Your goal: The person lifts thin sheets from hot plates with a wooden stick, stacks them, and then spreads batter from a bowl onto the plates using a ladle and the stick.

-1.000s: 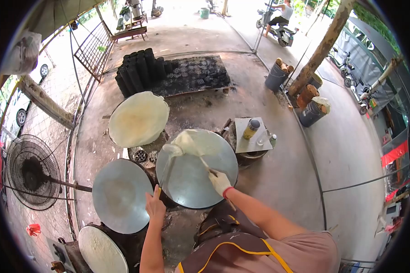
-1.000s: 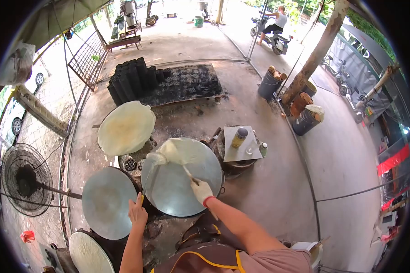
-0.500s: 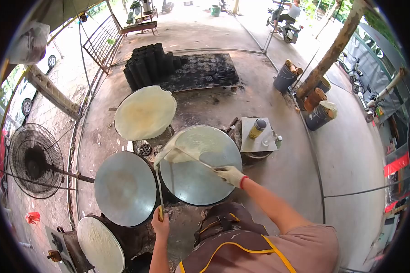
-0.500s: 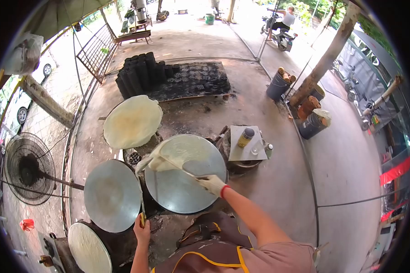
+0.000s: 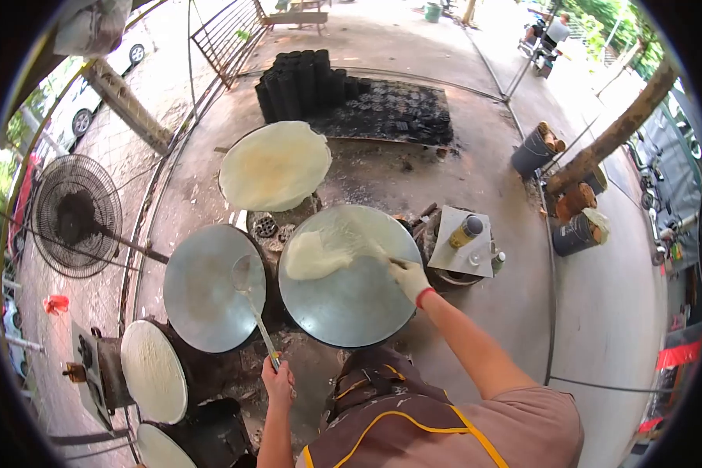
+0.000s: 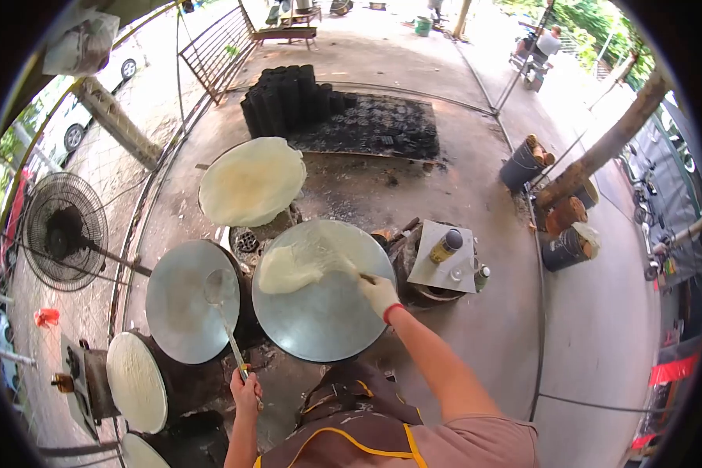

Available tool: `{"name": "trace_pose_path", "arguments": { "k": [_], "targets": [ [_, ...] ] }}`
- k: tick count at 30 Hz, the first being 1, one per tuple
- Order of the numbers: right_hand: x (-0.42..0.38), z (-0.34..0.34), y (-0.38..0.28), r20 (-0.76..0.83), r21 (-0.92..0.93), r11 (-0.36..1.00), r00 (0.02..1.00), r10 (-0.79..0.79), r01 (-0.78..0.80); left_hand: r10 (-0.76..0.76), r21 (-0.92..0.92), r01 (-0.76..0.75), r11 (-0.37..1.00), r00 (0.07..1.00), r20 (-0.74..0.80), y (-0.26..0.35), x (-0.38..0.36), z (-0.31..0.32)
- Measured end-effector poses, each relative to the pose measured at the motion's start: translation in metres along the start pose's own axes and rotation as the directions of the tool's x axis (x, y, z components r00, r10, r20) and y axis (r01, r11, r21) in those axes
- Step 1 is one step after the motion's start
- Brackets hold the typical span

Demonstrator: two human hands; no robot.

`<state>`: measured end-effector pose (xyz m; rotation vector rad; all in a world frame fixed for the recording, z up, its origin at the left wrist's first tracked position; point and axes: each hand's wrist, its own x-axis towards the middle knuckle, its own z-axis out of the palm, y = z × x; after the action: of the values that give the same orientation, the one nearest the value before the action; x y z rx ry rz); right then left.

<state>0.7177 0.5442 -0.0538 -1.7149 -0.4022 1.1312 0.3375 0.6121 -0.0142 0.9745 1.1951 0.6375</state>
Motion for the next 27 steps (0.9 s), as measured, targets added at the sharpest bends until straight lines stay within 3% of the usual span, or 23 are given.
{"name": "trace_pose_path", "arguments": {
  "k": [2,3,6,8,10,13,14,16,17,19,20,22,24,27],
  "targets": [
    [0.016,0.017,-0.011,0.215,-0.207,0.978,0.977,0.008,0.038,-0.002,-0.004,0.002,1.0,1.0,-0.027,-0.01,-0.006,0.007],
    [0.002,0.022,-0.03,0.3,-0.253,0.958,0.931,0.208,-0.132,-0.017,-0.011,0.016,1.0,0.998,-0.054,-0.013,-0.015,0.01],
    [-0.008,-0.008,-0.021,0.38,-0.328,0.909,0.845,0.377,-0.258,-0.037,-0.029,0.034,0.999,0.99,-0.134,-0.018,-0.032,0.024],
    [0.008,-0.03,-0.016,0.271,-0.28,0.945,0.93,0.247,-0.169,-0.043,-0.03,0.038,0.999,0.979,-0.198,-0.023,-0.048,0.032],
    [0.023,-0.023,-0.05,0.174,-0.071,0.985,0.97,0.169,-0.159,-0.039,0.013,0.043,0.999,0.968,-0.247,-0.025,-0.061,0.041],
    [0.038,0.005,-0.067,0.36,-0.455,0.866,0.846,0.393,-0.208,-0.014,0.088,0.037,0.995,0.967,-0.254,-0.026,-0.076,0.055],
    [0.039,-0.002,-0.042,0.442,-0.437,0.874,0.796,0.413,-0.21,-0.014,0.12,0.044,0.992,0.971,-0.239,-0.027,-0.084,0.058],
    [0.046,-0.036,0.022,0.59,-0.409,0.889,0.683,0.431,-0.207,0.142,0.391,-0.034,0.92,0.958,-0.25,-0.062,-0.093,0.057],
    [0.048,-0.058,0.025,0.577,-0.408,0.89,0.699,0.424,-0.203,0.221,0.516,-0.068,0.854,0.945,-0.242,-0.075,-0.095,0.059],
    [0.044,-0.09,0.022,0.554,-0.404,0.892,0.722,0.414,-0.202,0.215,0.637,-0.032,0.771,0.953,-0.212,-0.07,-0.107,0.074],
    [0.034,-0.09,-0.008,0.515,-0.331,0.94,0.819,0.252,-0.081,0.204,0.694,-0.015,0.72,0.96,-0.191,-0.068,-0.115,0.083],
    [0.051,-0.081,-0.024,0.261,-0.077,0.954,0.918,0.298,-0.288,0.257,0.776,-0.023,0.63,0.95,-0.18,-0.069,-0.13,0.095],
    [0.045,-0.041,-0.04,0.248,-0.21,0.966,0.947,0.202,-0.151,0.231,0.814,0.024,0.58,0.954,-0.192,-0.075,-0.148,0.099],
    [0.017,-0.024,-0.041,0.601,-0.471,0.868,0.662,0.449,-0.161,0.318,0.878,-0.024,0.477,0.937,-0.147,-0.092,-0.172,0.097]
  ]
}}
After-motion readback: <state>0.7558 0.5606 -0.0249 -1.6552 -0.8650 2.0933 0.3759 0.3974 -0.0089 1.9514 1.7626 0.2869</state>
